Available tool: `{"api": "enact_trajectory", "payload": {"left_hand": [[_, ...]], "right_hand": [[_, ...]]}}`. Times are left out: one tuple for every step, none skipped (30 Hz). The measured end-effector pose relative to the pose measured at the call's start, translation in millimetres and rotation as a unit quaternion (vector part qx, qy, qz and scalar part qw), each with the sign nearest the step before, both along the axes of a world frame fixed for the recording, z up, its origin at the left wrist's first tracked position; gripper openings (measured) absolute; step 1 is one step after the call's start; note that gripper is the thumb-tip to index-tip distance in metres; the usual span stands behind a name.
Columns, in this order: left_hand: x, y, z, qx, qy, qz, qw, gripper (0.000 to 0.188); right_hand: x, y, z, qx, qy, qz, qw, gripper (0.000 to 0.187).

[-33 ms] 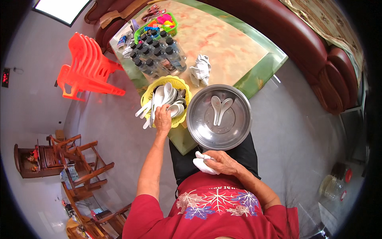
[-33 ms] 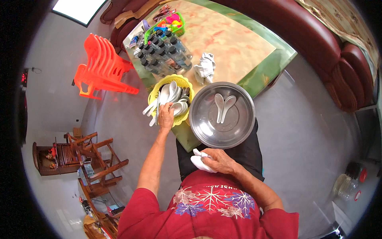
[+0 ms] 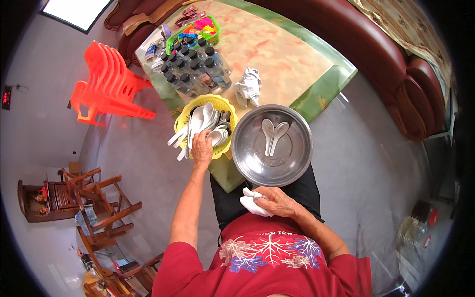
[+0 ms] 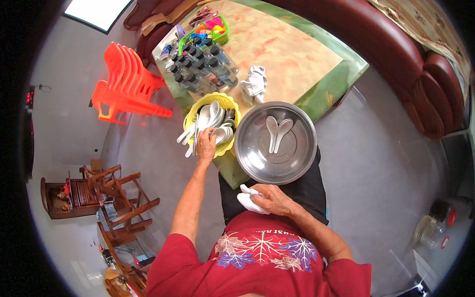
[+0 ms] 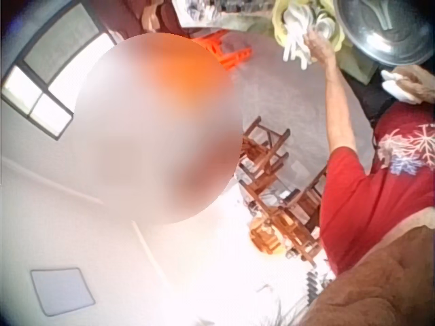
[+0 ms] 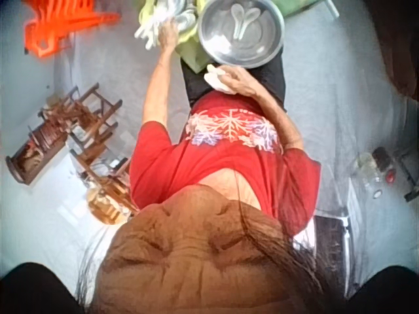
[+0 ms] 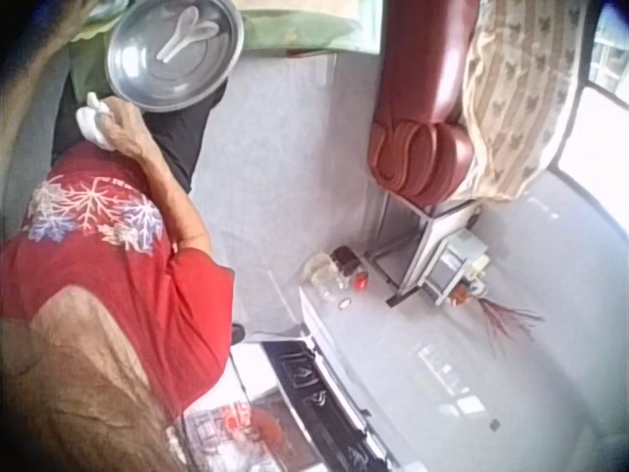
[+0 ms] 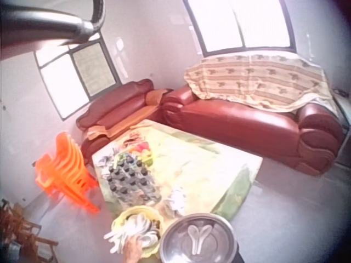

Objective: The person wipes white plastic spoons with a white cloth. They pick up spoons from a metal bowl, wipe them, and place them into a yellow basket. The person repeats this process for multiple spoons.

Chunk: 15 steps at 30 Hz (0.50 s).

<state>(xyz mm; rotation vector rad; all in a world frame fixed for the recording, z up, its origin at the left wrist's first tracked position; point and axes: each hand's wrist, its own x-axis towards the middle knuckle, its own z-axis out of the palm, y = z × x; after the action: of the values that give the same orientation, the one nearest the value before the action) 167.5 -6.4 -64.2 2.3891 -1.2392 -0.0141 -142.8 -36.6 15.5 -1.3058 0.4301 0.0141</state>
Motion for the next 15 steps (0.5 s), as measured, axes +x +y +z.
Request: {"api": "enact_trajectory", "payload": {"left_hand": [[1.4,0.7,-2.1,0.008,0.031,0.002,0.999,0.03],[2.6,2.8,-5.9,-0.007,0.01,-0.007,1.0,0.032],[3.8,5.5,-10.6,-0.022,-0.012,-0.016,1.0,0.035],[4.3,7.4,-15.1,-0.037,-0.033,-0.025,0.998,0.037],[0.0,4.2,-11.2,-0.013,-0.003,-0.012,1.0,0.042],[-5.7,0.3,-8.2,-0.023,-0.027,-0.008,0.999,0.043],[-13.5,-4.4,-5.9,-0.033,-0.051,-0.004,0.998,0.044],[-21.4,-8.9,-0.3,-0.043,-0.076,0.002,0.996,0.045],[-27.8,-12.5,1.8,-0.059,-0.066,0.01,0.996,0.044],[-35.8,-16.2,4.2,-0.076,-0.08,-0.006,0.994,0.043],[-44.2,-20.5,8.0,-0.095,-0.093,-0.022,0.991,0.042],[-54.9,-26.1,11.1,-0.112,-0.105,-0.04,0.987,0.041],[-67.9,-33.3,14.2,-0.121,-0.075,-0.082,0.986,0.033],[-80.0,-37.0,15.4,-0.102,-0.053,-0.113,0.987,0.026],[-90.0,-42.0,10.6,-0.085,-0.023,-0.15,0.985,0.021]], "right_hand": [[-0.9,-1.3,-1.1,0.0,-0.002,-0.005,1.0,0.037],[-1.5,-2.6,-1.8,0.004,0.0,-0.006,1.0,0.037],[-1.7,-4.1,-2.4,0.007,0.003,-0.006,1.0,0.038],[-2.0,-5.3,-3.0,0.011,0.005,-0.006,1.0,0.038],[-2.9,-6.3,-5.1,0.011,0.004,-0.011,1.0,0.038],[-3.8,-7.1,-7.5,0.011,0.003,-0.015,1.0,0.039],[-4.9,-8.1,-9.4,0.011,0.002,-0.019,1.0,0.039],[-5.0,-9.5,-9.1,0.01,0.004,-0.018,1.0,0.039],[-5.1,-10.8,-8.6,0.009,0.006,-0.017,1.0,0.039],[-5.7,-11.8,-8.2,0.009,0.008,-0.016,1.0,0.039],[-5.8,-12.5,-7.6,0.011,0.004,-0.02,1.0,0.04],[-6.8,-12.9,-7.7,0.015,0.001,-0.026,1.0,0.04],[-7.9,-13.4,-8.3,0.018,-0.002,-0.032,0.999,0.04],[-8.1,-14.2,-8.6,0.021,-0.003,-0.029,0.999,0.04],[-8.3,-15.3,-9.3,0.024,-0.004,-0.027,0.999,0.04]]}}
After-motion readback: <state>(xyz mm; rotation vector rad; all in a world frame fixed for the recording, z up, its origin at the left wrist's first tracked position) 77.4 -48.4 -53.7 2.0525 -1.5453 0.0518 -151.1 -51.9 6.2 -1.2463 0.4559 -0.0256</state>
